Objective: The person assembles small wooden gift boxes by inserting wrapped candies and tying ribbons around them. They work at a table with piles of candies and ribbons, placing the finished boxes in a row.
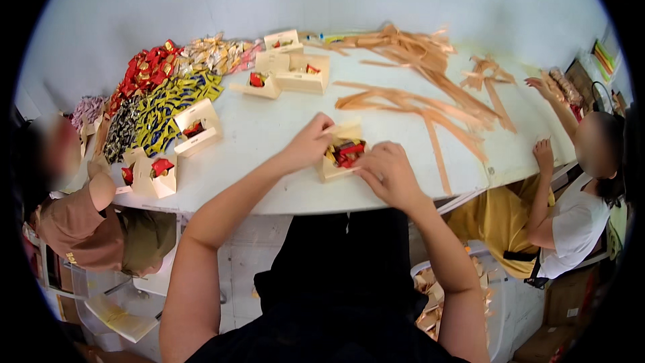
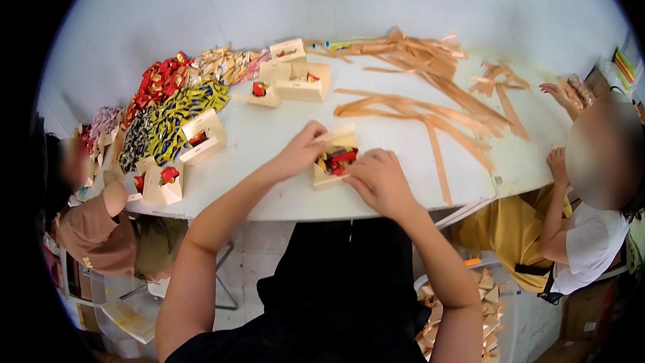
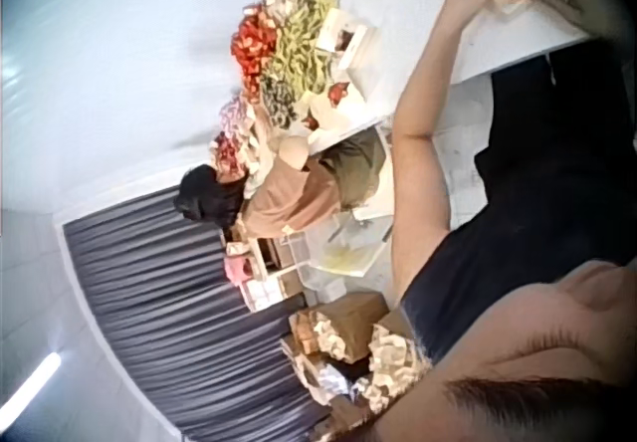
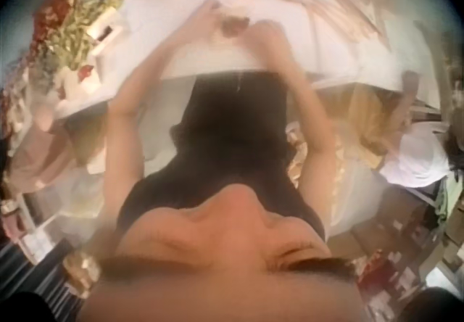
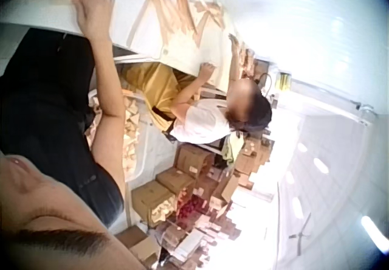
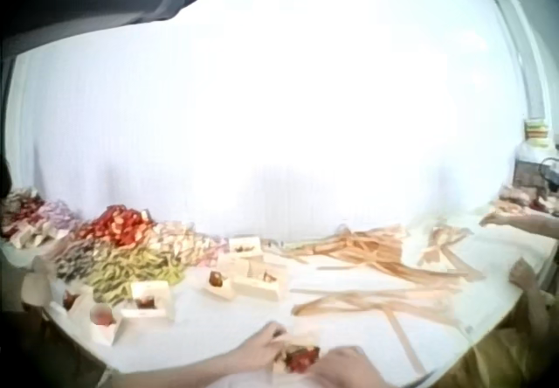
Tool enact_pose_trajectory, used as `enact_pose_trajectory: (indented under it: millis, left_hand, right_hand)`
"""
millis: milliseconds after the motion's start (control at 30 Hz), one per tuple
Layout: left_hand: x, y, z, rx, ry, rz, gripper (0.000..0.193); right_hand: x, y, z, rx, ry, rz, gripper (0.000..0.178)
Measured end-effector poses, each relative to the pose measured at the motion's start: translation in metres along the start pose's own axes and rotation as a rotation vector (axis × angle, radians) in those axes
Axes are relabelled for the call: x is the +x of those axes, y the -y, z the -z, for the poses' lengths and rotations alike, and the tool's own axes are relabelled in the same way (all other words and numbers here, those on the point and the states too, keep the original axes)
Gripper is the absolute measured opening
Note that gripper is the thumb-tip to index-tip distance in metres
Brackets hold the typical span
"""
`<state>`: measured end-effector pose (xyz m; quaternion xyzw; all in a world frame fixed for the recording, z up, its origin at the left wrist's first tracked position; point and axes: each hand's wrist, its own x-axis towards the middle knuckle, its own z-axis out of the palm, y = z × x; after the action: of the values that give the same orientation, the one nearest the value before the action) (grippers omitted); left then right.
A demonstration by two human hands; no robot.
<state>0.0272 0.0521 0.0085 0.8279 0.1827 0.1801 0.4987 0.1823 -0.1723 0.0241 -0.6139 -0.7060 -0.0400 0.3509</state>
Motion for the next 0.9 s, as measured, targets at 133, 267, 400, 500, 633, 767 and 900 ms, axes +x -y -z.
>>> enact_pose_trajectory:
  millis: [133, 267, 400, 500, 633, 767, 900]
  left_hand:
    - [0.017, -0.002, -0.027, -0.130, -0.033, -0.072, 0.012]
    - [0.008, -0.012, -0.041, -0.338, 0.085, -0.081, 0.008]
    - [0.005, -0.007, -0.047, -0.405, 0.118, -0.146, 0.009]
    - [0.005, -0.004, -0.046, -0.405, 0.127, -0.190, 0.009]
    - [0.001, -0.004, -0.046, -0.385, 0.168, -0.180, 0.016]
    - [0.001, 0.000, -0.047, -0.462, 0.236, -0.154, 0.018]
    - [-0.003, 0.003, -0.045, -0.406, 0.207, -0.187, 0.022]
  right_hand:
    - [-0.006, 0.006, -0.001, -0.118, -0.204, 0.000, 0.011]
    - [-0.005, -0.004, -0.002, -0.209, -0.275, -0.028, 0.010]
    - [0.006, -0.014, -0.007, -0.154, -0.255, -0.028, 0.009]
    - [0.008, -0.017, -0.007, -0.058, -0.251, -0.026, 0.009]
    - [0.008, -0.019, -0.007, 0.106, -0.284, -0.064, 0.010]
    - [0.006, -0.021, -0.008, 0.035, -0.272, -0.043, 0.010]
    - [0.012, -0.018, -0.005, -0.058, -0.252, 0.006, 0.009]
